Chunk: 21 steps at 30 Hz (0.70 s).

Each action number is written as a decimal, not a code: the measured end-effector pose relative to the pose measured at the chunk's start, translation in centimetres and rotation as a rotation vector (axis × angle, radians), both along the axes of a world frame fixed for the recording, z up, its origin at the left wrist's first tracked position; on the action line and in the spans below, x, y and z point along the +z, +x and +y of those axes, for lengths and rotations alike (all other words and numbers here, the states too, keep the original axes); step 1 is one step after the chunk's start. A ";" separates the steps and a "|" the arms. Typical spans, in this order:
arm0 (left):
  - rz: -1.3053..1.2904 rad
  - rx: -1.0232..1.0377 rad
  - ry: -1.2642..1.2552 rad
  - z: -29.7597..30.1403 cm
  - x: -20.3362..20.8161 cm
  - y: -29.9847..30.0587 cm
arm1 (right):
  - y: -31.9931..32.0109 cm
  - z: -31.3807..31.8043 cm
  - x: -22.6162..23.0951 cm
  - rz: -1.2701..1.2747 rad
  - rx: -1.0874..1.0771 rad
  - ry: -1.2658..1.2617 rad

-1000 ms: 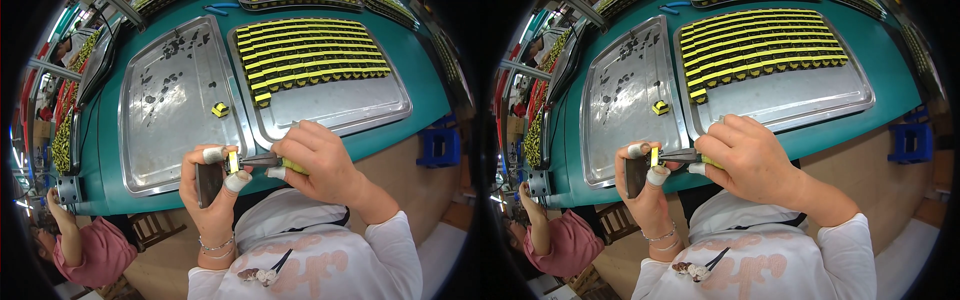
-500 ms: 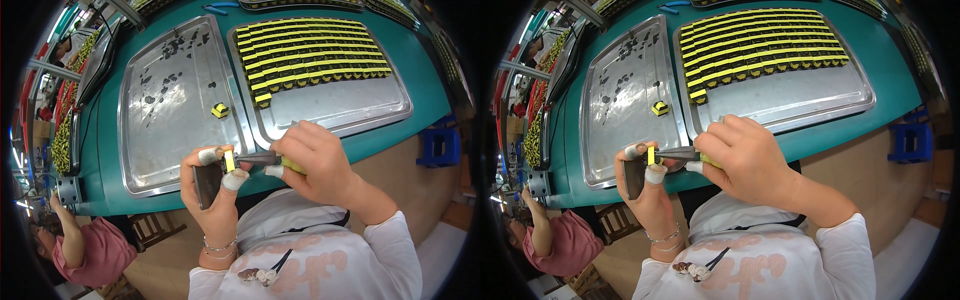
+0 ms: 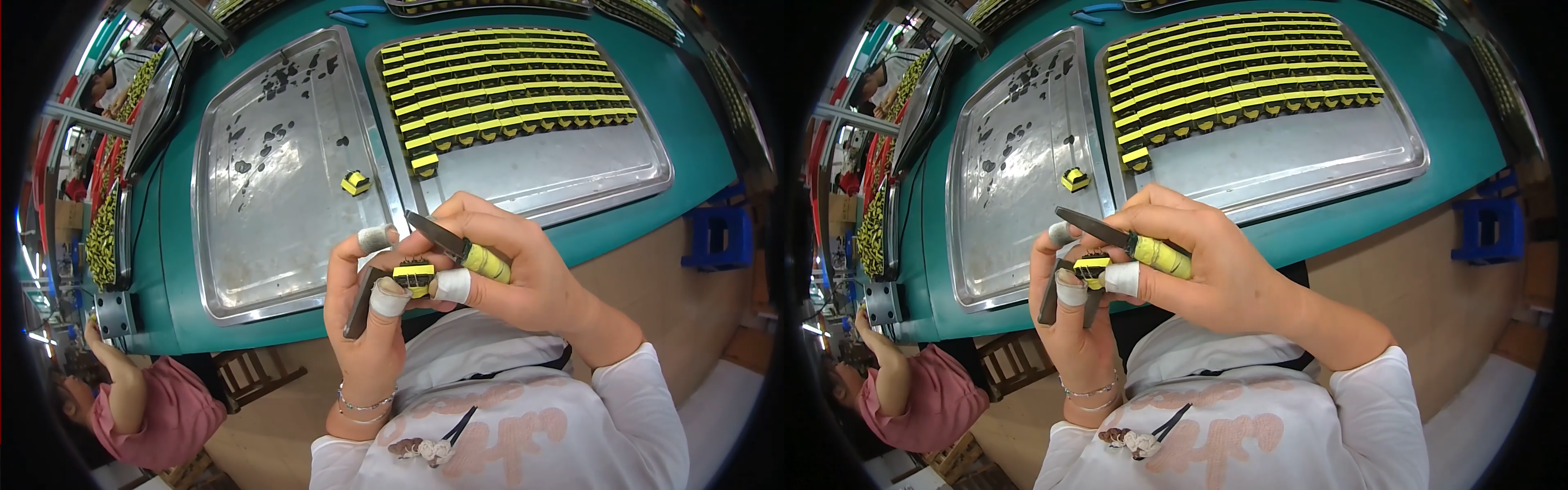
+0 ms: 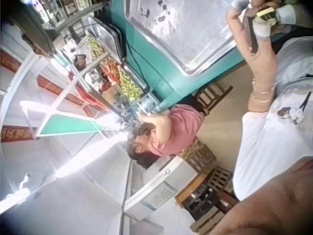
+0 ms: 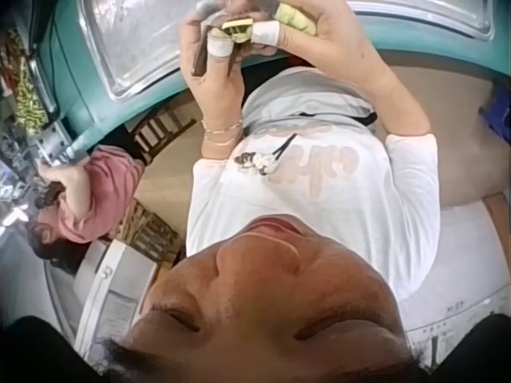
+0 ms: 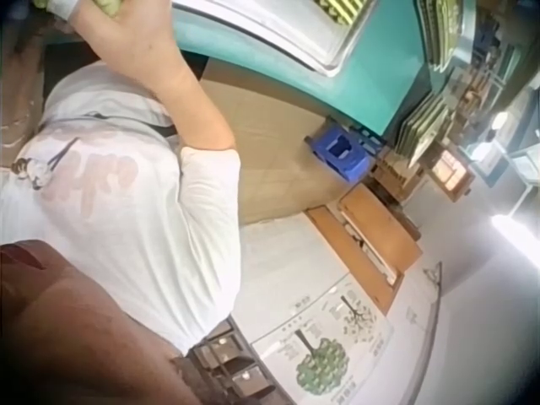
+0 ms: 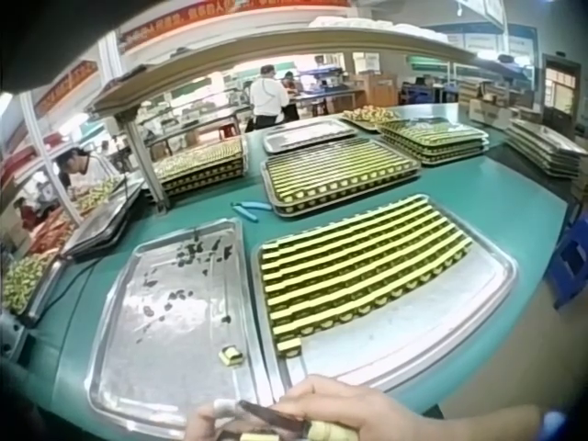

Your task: The person cuts small electronic components with pliers, then sorts them into a tray and a plastic bin.

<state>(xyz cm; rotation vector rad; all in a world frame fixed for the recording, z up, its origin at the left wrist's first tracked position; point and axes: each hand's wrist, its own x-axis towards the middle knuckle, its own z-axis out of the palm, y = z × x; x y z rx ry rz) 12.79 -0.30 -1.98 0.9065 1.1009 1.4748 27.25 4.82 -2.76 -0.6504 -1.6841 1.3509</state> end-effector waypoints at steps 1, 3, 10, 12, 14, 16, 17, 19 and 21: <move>0.001 -0.003 -0.006 -0.1 0.1 0.1 | -0.1 -0.2 0.0 0.060 0.012 -0.096; 0.003 -0.007 -0.013 -0.1 0.1 0.1 | -0.1 -0.4 0.2 0.121 0.023 -0.192; 0.025 -0.061 0.058 -0.1 -0.5 -0.9 | 0.0 -0.4 0.4 0.152 0.115 -0.399; 0.026 -0.102 0.067 -0.1 -0.7 -1.1 | 0.1 -0.4 0.3 0.153 0.140 -0.457; 0.125 -0.051 0.045 -0.2 -0.6 -1.0 | 0.0 -0.5 0.3 0.252 0.182 -0.521; 0.043 -0.027 0.085 -0.2 -1.5 -1.7 | 0.0 -0.6 -0.1 0.221 0.135 -0.452; -0.040 -0.006 0.124 -0.1 -1.8 -2.1 | 0.0 -0.7 -0.3 0.191 0.087 -0.383; -0.123 -0.003 0.119 0.1 -1.6 -2.7 | -0.1 -0.8 -0.2 0.213 0.085 -0.395; -0.578 0.069 0.223 0.9 -1.4 -2.9 | -0.4 -1.0 -0.3 0.233 0.084 -0.407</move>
